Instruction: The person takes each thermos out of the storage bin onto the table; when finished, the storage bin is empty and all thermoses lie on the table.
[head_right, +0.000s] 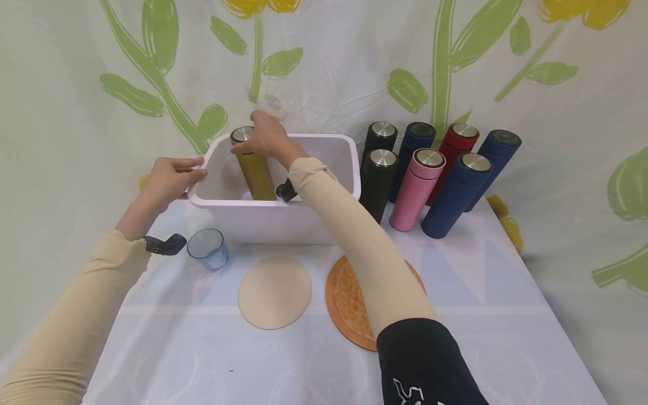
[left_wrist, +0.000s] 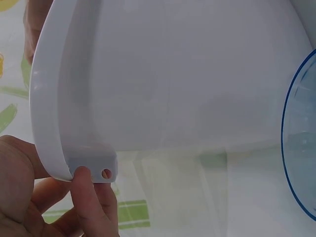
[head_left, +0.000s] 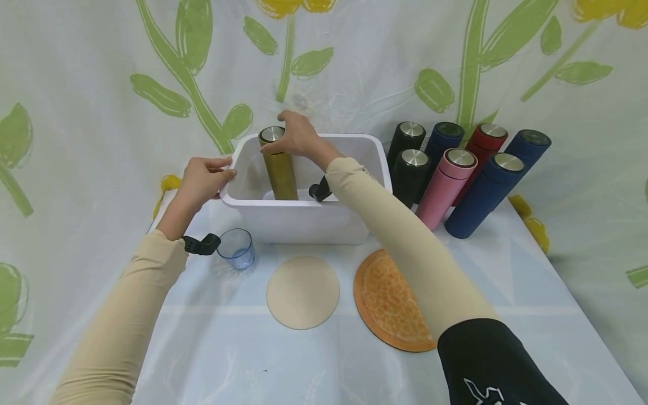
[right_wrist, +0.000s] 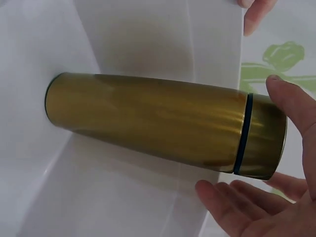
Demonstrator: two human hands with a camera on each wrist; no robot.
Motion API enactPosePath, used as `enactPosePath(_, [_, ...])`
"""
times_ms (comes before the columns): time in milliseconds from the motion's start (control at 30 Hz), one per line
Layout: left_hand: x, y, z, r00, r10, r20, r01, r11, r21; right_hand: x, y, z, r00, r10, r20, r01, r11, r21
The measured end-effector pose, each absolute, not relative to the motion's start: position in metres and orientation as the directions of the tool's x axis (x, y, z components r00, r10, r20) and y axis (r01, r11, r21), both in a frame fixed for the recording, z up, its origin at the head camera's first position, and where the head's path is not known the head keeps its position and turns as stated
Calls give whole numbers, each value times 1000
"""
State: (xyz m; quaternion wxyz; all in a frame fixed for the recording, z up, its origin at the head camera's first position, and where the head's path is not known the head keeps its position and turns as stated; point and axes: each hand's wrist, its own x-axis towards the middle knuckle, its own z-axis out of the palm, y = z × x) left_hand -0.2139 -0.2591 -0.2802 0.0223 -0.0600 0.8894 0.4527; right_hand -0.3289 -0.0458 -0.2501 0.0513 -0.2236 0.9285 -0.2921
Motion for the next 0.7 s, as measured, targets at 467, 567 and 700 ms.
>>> enactPosePath(467, [-212, -258, -277, -991, -91, -100, -134, 589, 797, -323, -50, -255, -867, -499, 6, -401, 689, -604])
enactPosePath(567, [-213, -258, -277, -990, -92, -104, -139, 589, 796, -322, -49, -254, -857, -515, 16, -421, 683, -598])
enactPosePath(700, [-213, -258, -277, -991, -92, -102, -137, 592, 794, -321, -48, -253, -855, -519, 14, -419, 673, -609])
